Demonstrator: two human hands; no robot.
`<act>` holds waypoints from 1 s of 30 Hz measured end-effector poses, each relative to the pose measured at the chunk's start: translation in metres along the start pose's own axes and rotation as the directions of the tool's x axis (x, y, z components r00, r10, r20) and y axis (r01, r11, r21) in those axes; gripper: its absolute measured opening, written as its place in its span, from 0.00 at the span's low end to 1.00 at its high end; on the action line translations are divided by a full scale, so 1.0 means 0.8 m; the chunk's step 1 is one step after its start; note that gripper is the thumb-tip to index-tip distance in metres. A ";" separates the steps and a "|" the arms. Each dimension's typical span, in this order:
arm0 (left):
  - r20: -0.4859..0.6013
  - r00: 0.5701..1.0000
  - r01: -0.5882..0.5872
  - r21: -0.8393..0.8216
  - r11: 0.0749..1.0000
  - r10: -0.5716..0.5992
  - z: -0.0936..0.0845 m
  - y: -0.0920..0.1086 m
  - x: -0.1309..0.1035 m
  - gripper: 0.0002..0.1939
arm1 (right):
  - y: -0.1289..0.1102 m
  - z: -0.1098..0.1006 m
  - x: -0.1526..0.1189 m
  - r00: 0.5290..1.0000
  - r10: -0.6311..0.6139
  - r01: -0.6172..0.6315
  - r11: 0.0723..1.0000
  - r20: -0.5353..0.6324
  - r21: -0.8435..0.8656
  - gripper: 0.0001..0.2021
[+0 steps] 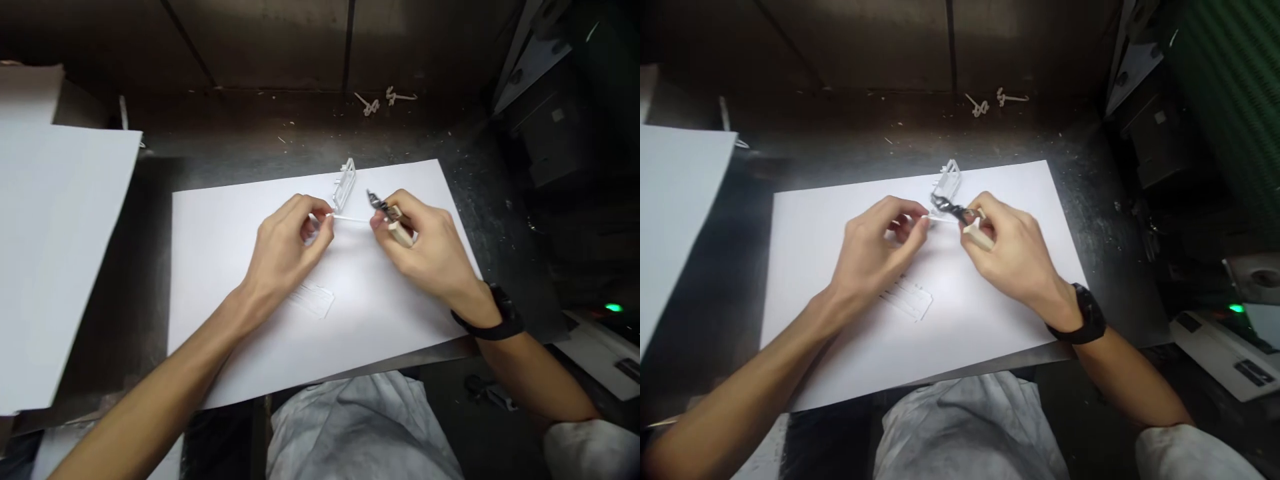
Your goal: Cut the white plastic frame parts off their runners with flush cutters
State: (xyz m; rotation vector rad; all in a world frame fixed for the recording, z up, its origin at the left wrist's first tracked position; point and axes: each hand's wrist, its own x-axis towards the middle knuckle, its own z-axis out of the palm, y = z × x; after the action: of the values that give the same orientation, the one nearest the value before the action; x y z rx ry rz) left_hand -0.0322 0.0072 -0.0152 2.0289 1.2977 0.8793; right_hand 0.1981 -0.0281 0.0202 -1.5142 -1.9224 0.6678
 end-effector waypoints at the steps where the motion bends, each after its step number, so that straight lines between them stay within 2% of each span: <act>1: -0.014 0.999 0.042 -0.084 0.996 -0.044 -0.001 0.004 0.000 0.05 | -0.001 0.002 -0.001 1.000 -0.017 0.017 1.000 0.015 0.011 0.09; 3: 0.011 0.991 0.132 -0.268 0.954 -0.134 -0.002 0.011 0.000 0.07 | -0.002 0.005 -0.002 0.996 -0.074 0.072 0.997 0.046 0.042 0.22; 4: 0.036 0.986 0.163 -0.344 0.925 -0.160 -0.003 0.014 0.000 0.08 | -0.002 0.007 -0.003 0.992 -0.116 0.113 0.992 0.057 0.061 0.24; 6: 0.067 0.984 0.179 -0.424 0.888 -0.167 -0.004 0.019 0.001 0.08 | -0.004 0.009 -0.003 0.974 -0.219 0.213 0.971 0.049 0.110 0.20; 8: 0.081 0.986 0.167 -0.432 0.886 -0.146 -0.003 0.023 0.001 0.07 | -0.005 0.009 -0.003 0.956 -0.294 0.288 0.944 0.012 0.163 0.15; 12: 0.202 0.972 0.206 -0.480 0.853 -0.121 0.000 0.022 -0.003 0.09 | -0.002 0.007 -0.001 0.952 -0.291 0.305 0.928 -0.096 0.212 0.13; 14: 0.275 0.954 0.254 -0.531 0.809 -0.119 -0.001 0.017 -0.004 0.15 | 0.001 0.005 0.001 0.961 -0.248 0.271 0.929 -0.120 0.251 0.10; 16: 0.290 0.949 0.261 -0.499 0.827 -0.125 -0.003 0.012 -0.005 0.22 | 0.000 0.002 0.002 0.972 -0.196 0.228 0.918 -0.130 0.324 0.07; 18: 0.270 0.960 0.181 -0.384 0.905 -0.078 -0.008 0.009 -0.006 0.24 | -0.004 -0.001 0.002 0.980 -0.143 0.189 0.889 -0.138 0.418 0.04; 20: 0.319 0.947 0.059 -0.312 0.948 0.047 -0.011 0.009 -0.007 0.28 | -0.009 -0.005 0.001 0.986 -0.095 0.155 0.838 -0.140 0.524 0.03; 22: 0.402 0.902 -0.001 -0.361 0.933 0.156 -0.011 0.011 -0.009 0.37 | -0.011 -0.009 0.001 0.992 -0.059 0.117 0.761 -0.112 0.639 0.04; 24: 0.430 0.885 0.017 -0.413 0.911 0.178 -0.009 0.013 -0.011 0.43 | -0.009 -0.010 0.002 0.998 -0.028 0.057 0.669 -0.052 0.741 0.04; 26: 0.418 0.896 0.062 -0.453 0.889 0.150 -0.005 0.014 -0.012 0.37 | -0.004 -0.009 0.004 0.999 0.003 -0.046 0.581 0.054 0.813 0.05; 30: 0.430 0.900 0.208 -0.575 0.792 0.075 -0.002 0.015 -0.012 0.17 | 0.002 -0.009 0.009 0.961 0.110 -0.278 0.422 0.255 0.863 0.10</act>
State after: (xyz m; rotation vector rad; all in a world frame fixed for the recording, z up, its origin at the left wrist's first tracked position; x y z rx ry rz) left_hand -0.0301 -0.0061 -0.0073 1.5189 0.7011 0.6432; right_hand 0.2029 -0.0207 0.0250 -0.9476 -1.0658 1.6491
